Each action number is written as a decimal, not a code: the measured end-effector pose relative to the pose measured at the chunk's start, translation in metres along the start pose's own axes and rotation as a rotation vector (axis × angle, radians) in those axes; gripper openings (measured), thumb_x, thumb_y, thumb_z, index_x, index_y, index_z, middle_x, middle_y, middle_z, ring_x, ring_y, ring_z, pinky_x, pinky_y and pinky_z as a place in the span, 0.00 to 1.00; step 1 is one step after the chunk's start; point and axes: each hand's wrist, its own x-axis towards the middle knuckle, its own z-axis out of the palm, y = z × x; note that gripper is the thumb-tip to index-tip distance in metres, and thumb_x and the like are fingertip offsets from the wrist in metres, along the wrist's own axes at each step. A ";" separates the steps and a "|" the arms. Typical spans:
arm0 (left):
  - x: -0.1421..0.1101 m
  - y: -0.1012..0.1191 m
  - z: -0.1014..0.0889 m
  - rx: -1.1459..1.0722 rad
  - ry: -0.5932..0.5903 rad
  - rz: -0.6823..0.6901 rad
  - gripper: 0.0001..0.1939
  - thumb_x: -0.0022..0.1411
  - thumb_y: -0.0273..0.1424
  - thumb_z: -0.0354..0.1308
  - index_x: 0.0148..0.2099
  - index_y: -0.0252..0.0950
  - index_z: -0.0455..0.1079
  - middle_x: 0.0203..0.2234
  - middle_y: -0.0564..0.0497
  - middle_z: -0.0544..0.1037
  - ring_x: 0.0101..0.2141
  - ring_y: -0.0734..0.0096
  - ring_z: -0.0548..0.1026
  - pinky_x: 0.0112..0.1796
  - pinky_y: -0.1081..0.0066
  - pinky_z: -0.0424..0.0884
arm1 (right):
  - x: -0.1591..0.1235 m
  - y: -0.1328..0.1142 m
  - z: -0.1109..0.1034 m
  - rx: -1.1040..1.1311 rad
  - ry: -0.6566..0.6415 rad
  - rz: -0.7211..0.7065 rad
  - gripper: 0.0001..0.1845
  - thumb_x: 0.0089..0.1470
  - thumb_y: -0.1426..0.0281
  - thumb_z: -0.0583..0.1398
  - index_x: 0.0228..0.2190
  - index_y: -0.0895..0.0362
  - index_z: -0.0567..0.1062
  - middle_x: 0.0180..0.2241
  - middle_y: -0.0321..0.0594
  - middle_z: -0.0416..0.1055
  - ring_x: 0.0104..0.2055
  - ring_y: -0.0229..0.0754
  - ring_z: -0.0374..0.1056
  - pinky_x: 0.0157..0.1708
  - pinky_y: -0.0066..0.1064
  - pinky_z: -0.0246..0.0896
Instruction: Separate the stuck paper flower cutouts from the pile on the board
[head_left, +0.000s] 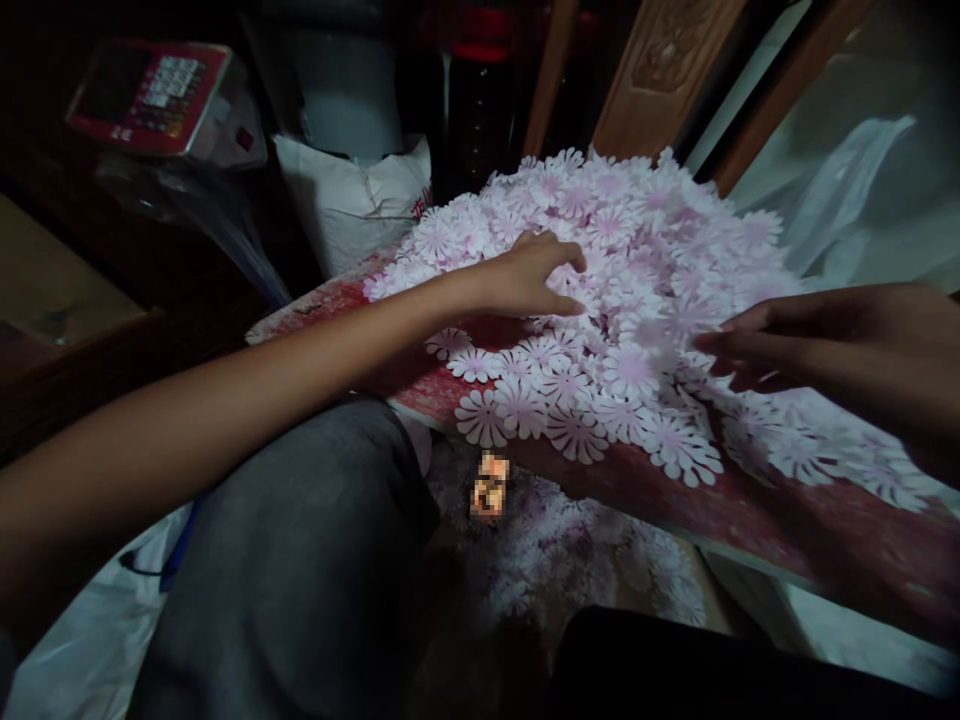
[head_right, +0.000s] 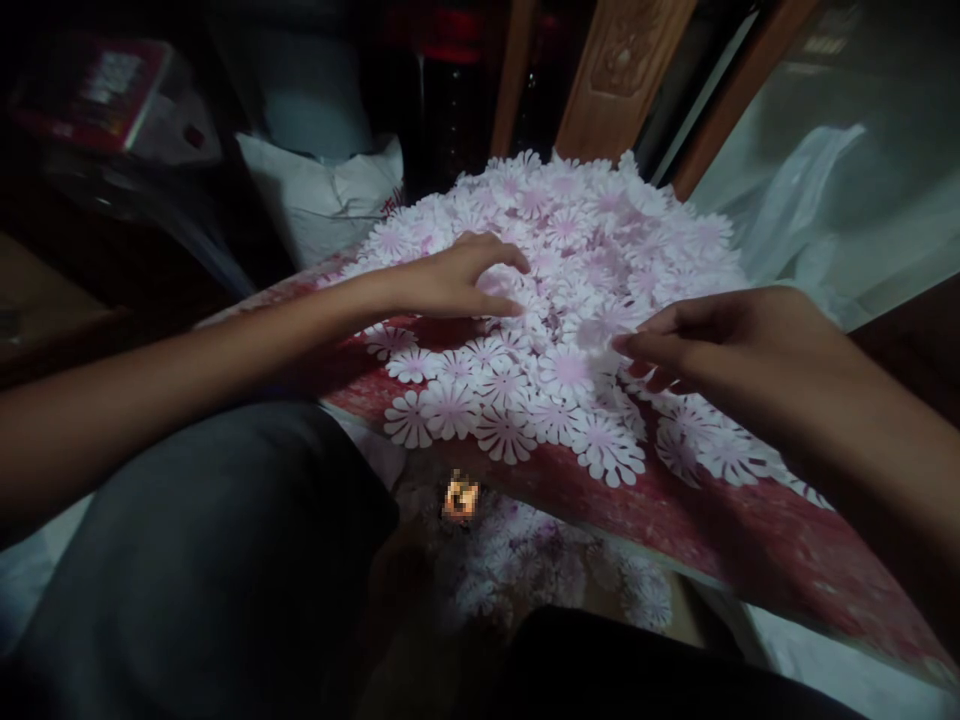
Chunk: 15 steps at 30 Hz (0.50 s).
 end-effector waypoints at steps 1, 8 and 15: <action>-0.002 -0.002 0.001 0.062 -0.053 -0.054 0.29 0.66 0.42 0.65 0.67 0.39 0.72 0.67 0.42 0.75 0.71 0.49 0.67 0.74 0.50 0.63 | -0.001 -0.001 -0.001 -0.024 0.000 0.014 0.13 0.60 0.64 0.74 0.25 0.53 0.85 0.27 0.45 0.81 0.28 0.45 0.76 0.32 0.41 0.67; -0.005 0.006 0.006 0.184 -0.174 -0.181 0.22 0.69 0.32 0.62 0.62 0.31 0.76 0.58 0.39 0.81 0.56 0.58 0.77 0.59 0.62 0.71 | -0.003 0.002 -0.005 -0.164 -0.042 0.033 0.16 0.57 0.64 0.77 0.20 0.52 0.84 0.19 0.36 0.73 0.19 0.34 0.57 0.24 0.35 0.52; -0.004 -0.003 0.006 0.059 -0.029 -0.136 0.03 0.60 0.24 0.68 0.38 0.34 0.80 0.32 0.49 0.80 0.36 0.68 0.74 0.40 0.68 0.63 | -0.005 -0.001 -0.007 -0.199 -0.035 0.044 0.20 0.52 0.64 0.80 0.18 0.54 0.81 0.17 0.34 0.71 0.16 0.32 0.54 0.24 0.35 0.51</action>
